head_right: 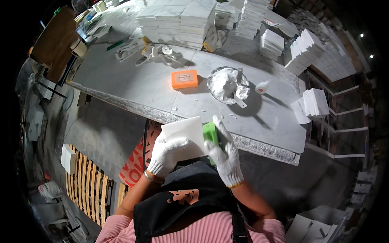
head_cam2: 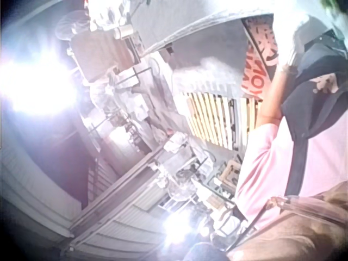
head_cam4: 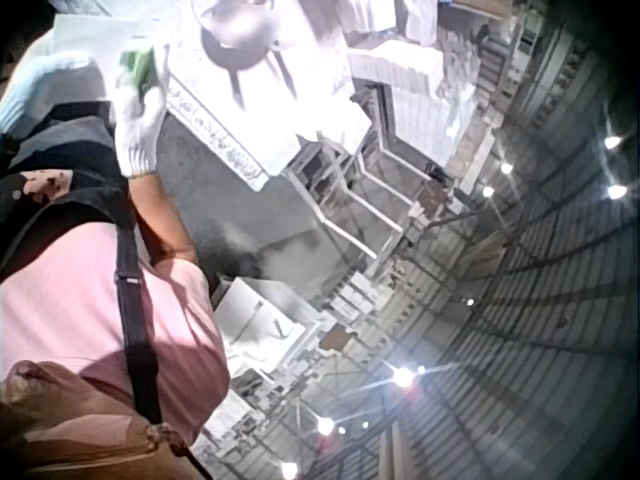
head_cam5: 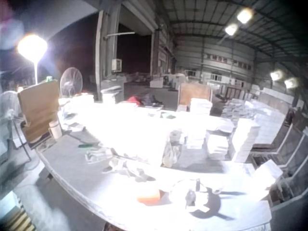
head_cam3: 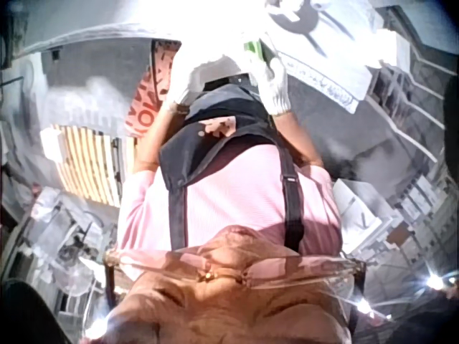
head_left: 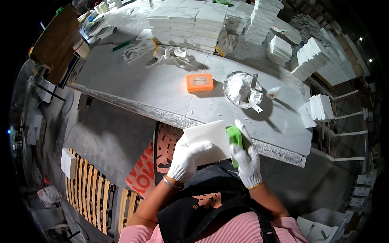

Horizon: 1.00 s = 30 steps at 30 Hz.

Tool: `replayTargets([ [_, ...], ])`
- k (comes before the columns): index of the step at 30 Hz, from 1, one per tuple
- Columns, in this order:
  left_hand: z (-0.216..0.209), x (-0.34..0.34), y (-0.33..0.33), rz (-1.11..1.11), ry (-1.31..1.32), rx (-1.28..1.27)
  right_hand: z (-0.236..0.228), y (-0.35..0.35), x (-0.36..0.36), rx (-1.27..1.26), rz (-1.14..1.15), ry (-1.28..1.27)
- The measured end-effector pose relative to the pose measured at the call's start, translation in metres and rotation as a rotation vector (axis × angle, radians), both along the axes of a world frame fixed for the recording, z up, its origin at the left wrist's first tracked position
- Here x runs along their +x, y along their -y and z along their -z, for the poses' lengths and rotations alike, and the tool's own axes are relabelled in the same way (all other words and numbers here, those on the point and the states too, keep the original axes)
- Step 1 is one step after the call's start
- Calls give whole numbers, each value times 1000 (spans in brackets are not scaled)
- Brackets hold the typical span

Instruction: The person applies a white paste to the edges of small white tiles using a metal spatula, then smooths the edges with a green block. The person repeats this process on multiple tiles and stacks the finished pieces on the table.

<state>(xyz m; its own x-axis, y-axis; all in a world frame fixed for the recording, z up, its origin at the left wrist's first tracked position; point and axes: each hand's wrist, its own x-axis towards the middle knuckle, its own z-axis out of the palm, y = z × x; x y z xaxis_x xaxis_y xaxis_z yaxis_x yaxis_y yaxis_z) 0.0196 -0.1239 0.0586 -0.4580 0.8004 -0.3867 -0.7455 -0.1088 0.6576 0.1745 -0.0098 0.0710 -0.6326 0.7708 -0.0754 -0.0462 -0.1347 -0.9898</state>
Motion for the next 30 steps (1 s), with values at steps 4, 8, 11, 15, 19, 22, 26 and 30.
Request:
replayTargets([
  [4, 7, -1, -3, -11, -3, -11, -6, 6, 3, 324, -32, 90],
  [8, 1, 0, -2, 20, 8, 1, -10, -10, -18, -188, 37, 38],
  [11, -3, -2, 1, -16, -33, -14, -16, -1, -12, -71, -29, 66],
  [15, 10, -7, 1, -30, 13, 10, -17, 9, 3, 392, -111, 172],
  [19, -4, 3, -2, 47, 113, 28, 0, -19, -21, 26, 53, 28],
  [22, -14, 2, 2, 31, 2, 2, -2, -13, -10, 3, 23, 28],
  [26, 0, -14, 3, -17, 41, 48, -8, -5, 13, 69, -33, 14],
  [30, 1, -9, 3, -19, 45, 43, -22, 5, 7, 279, -115, -14],
])
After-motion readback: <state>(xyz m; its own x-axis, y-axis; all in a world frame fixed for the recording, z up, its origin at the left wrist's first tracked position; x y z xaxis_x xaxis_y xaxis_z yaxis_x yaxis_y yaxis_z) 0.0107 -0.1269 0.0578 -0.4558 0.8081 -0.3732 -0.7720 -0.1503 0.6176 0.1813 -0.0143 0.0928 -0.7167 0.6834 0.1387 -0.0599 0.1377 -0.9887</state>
